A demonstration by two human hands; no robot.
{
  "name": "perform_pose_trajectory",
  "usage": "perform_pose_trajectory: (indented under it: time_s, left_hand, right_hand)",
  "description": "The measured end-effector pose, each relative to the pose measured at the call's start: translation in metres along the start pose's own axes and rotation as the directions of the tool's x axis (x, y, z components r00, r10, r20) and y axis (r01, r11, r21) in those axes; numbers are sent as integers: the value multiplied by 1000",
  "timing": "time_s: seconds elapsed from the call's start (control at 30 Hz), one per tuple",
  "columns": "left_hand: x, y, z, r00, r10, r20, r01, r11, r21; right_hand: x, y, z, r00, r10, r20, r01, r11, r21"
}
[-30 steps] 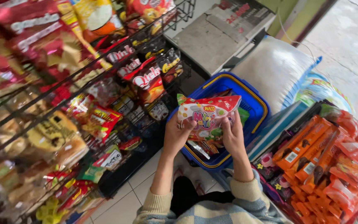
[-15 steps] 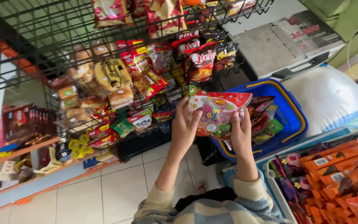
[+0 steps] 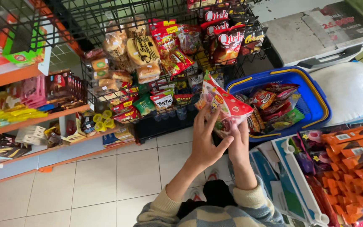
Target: The person selects snack packages from a basket and places them onto a wire shelf in a retail environment.
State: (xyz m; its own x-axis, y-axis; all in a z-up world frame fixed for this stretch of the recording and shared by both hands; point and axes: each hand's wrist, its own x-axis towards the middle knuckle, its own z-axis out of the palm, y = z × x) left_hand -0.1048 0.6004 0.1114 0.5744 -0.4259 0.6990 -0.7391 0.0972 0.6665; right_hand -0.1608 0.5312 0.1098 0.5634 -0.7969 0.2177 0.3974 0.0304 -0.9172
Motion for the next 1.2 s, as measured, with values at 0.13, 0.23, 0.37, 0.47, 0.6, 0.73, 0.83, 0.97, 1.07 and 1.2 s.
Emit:
perform_pose_trajectory:
  time_s: [0.13, 0.23, 0.37, 0.47, 0.6, 0.73, 0.83, 0.97, 1.07, 1.2]
  left_hand:
    - [-13, 2, -9, 994, -105, 33, 110, 970, -218]
    - [-18, 4, -7, 988, -155, 21, 152, 914, -377]
    - [-30, -15, -3, 925, -377, 35, 298, 668, -682]
    - [-37, -57, 1, 888, -459, 12, 352, 663, -661]
    - [-39, -61, -1, 860, -504, 80, 370, 506, -779]
    - [-37, -46, -6, 840, -505, 197, 394, 319, -862]
    - [-32, -36, -8, 866, -444, 229, 383, 296, -875]
    - [-33, -47, -8, 883, -394, 254, 361, 226, -905]
    - [-29, -40, -13, 893, -371, 253, 357, 244, -902]
    - [-35, -54, -11, 915, -330, 233, 325, 258, -910]
  right_hand:
    - [-27, -7, 2, 972, -128, 196, 137, 990, -32]
    - [-43, -18, 0, 929, -197, 314, 252, 957, -145]
    - [-56, -42, 3, 873, -333, 358, 452, 827, -334]
    - [-49, -49, -3, 847, -405, 344, 508, 807, -300]
    - [-29, -42, -27, 765, -631, 129, 620, 668, -411]
    - [-9, -48, -39, 911, -412, 24, 399, 865, -305]
    - [0, -51, -38, 996, -39, 86, 28, 991, 130]
    - [2, -63, -32, 959, 1, 283, -68, 971, 228]
    - [8, -48, -48, 965, 11, 261, -77, 966, 245]
    - [9, -40, -53, 962, 27, 272, -106, 954, 280]
